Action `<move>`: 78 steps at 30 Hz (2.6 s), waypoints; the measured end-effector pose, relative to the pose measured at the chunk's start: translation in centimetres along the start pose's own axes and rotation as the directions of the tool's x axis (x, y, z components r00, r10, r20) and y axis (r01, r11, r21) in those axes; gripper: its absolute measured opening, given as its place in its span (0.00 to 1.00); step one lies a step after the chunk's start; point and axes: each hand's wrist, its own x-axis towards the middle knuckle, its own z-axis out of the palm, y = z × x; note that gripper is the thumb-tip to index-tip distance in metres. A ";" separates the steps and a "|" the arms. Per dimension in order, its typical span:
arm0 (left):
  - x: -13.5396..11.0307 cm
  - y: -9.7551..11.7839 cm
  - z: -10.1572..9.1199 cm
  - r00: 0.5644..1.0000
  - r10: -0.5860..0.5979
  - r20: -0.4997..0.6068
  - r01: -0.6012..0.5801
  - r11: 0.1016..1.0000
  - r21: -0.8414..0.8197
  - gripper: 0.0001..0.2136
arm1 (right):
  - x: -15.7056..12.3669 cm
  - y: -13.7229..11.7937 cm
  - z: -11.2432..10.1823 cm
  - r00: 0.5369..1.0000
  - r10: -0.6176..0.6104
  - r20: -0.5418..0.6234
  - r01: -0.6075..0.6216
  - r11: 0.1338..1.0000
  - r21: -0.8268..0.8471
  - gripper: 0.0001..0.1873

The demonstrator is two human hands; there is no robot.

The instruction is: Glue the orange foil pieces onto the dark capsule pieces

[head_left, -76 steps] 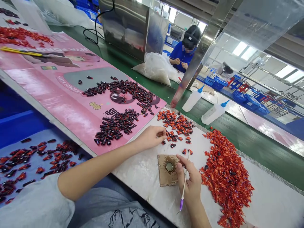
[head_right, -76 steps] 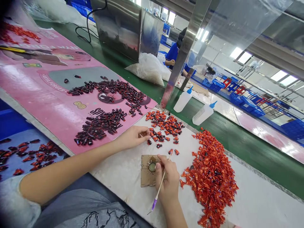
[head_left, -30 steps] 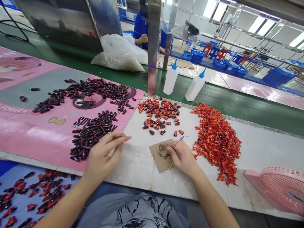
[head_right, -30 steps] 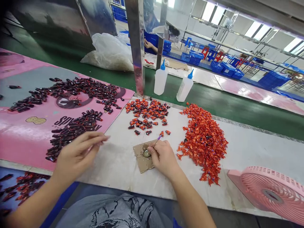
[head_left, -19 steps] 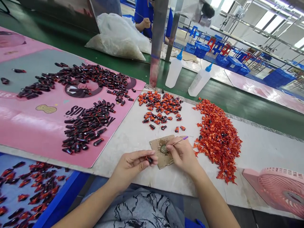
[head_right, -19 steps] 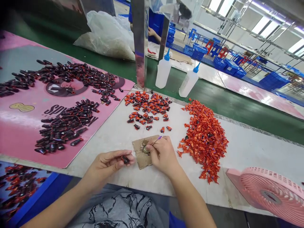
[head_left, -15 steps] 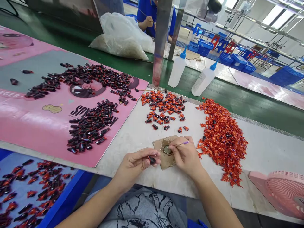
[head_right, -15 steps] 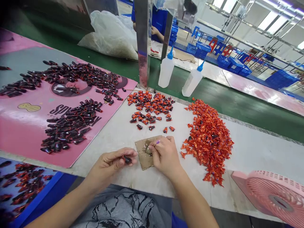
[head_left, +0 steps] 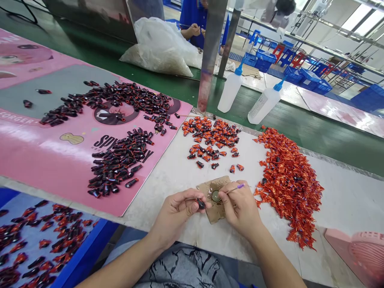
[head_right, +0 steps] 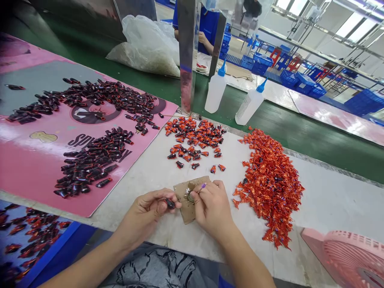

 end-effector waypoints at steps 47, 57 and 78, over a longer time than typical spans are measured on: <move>-0.3 -0.2 0.8 0.999 -0.013 -0.034 0.020 0.979 0.203 0.13 | 0.4 -2.1 -1.1 0.997 -0.035 0.071 -0.008 0.847 0.531 0.19; -0.2 -0.4 0.7 0.996 0.019 -0.084 -0.003 0.982 0.190 0.14 | -0.3 -0.1 0.0 0.998 0.032 0.050 -0.033 0.999 0.021 0.13; -0.2 -0.2 1.2 0.993 -0.033 -0.114 0.049 0.990 0.135 0.16 | 0.3 -2.1 -0.3 0.989 -0.059 -0.137 0.108 0.916 0.387 0.17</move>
